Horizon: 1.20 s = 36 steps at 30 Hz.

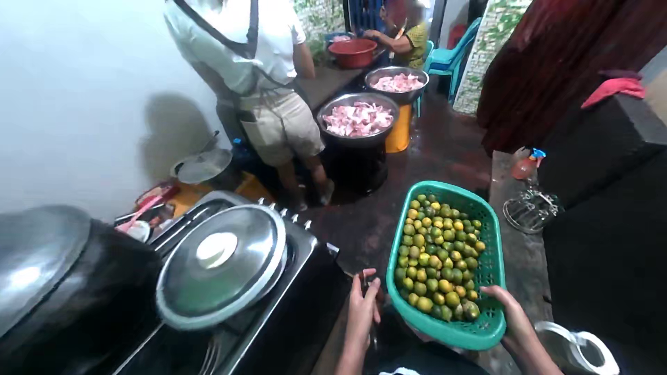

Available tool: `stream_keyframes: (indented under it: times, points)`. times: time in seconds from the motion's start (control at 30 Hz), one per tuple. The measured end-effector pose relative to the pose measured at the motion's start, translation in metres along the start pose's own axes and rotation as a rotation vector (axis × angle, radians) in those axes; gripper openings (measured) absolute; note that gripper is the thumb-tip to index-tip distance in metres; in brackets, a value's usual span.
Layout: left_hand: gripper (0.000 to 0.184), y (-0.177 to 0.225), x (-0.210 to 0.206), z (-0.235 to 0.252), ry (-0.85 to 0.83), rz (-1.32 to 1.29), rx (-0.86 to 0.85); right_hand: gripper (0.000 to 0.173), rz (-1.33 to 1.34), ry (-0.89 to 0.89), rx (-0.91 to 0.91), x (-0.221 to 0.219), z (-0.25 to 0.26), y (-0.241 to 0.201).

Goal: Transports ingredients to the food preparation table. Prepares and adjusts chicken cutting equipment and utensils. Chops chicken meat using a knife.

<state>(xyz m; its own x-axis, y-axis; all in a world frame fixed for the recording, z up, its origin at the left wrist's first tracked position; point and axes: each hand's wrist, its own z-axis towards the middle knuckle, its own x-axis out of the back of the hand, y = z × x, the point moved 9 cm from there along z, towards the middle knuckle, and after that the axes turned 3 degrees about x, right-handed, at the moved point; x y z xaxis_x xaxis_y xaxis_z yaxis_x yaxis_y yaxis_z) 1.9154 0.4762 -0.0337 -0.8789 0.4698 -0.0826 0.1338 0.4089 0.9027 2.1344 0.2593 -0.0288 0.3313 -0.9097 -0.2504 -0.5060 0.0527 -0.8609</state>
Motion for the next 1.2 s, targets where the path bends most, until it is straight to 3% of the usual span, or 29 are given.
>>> stream_keyframes:
  times: [0.1, 0.27, 0.37, 0.47, 0.6, 0.8, 0.9, 1.03, 1.2]
  points:
    - [0.035, 0.035, -0.029, 0.07, -0.067, 0.026, -0.036, 0.025, -0.014, 0.035, 0.008, -0.023, 0.056, -0.016]
    - [0.044, 0.101, -0.057, 0.182, -0.039, -0.01, -0.107, 0.028, -0.103, 0.081, 0.025, -0.065, 0.139, -0.066]
    - [0.05, 0.125, -0.093, 0.227, -0.198, -0.013, -0.029, 0.028, -0.082, 0.108, 0.029, -0.084, 0.185, -0.088]
    - [0.071, 0.143, -0.131, 0.265, -0.315, 0.134, 0.058, 0.03, -0.062, 0.119, 0.044, -0.104, 0.234, -0.109]
    - [0.075, 0.153, -0.167, 0.331, -0.297, 0.186, 0.158, 0.033, -0.089, 0.117, 0.045, -0.133, 0.309, -0.136]
    - [0.069, 0.167, -0.224, 0.435, -0.261, -0.067, 0.295, 0.038, -0.146, 0.012, 0.022, -0.176, 0.447, -0.179]
    - [0.065, 0.195, -0.253, 0.477, -0.17, -0.149, 0.252, 0.039, -0.22, -0.062, -0.026, -0.201, 0.511, -0.214]
    - [0.073, 0.229, -0.282, 0.536, -0.098, -0.192, 0.175, 0.04, -0.285, -0.17, -0.034, -0.24, 0.598, -0.252]
    - [0.069, 0.268, -0.292, 0.601, 0.005, -0.298, 0.135, 0.055, -0.409, -0.322, -0.032, -0.306, 0.672, -0.294]
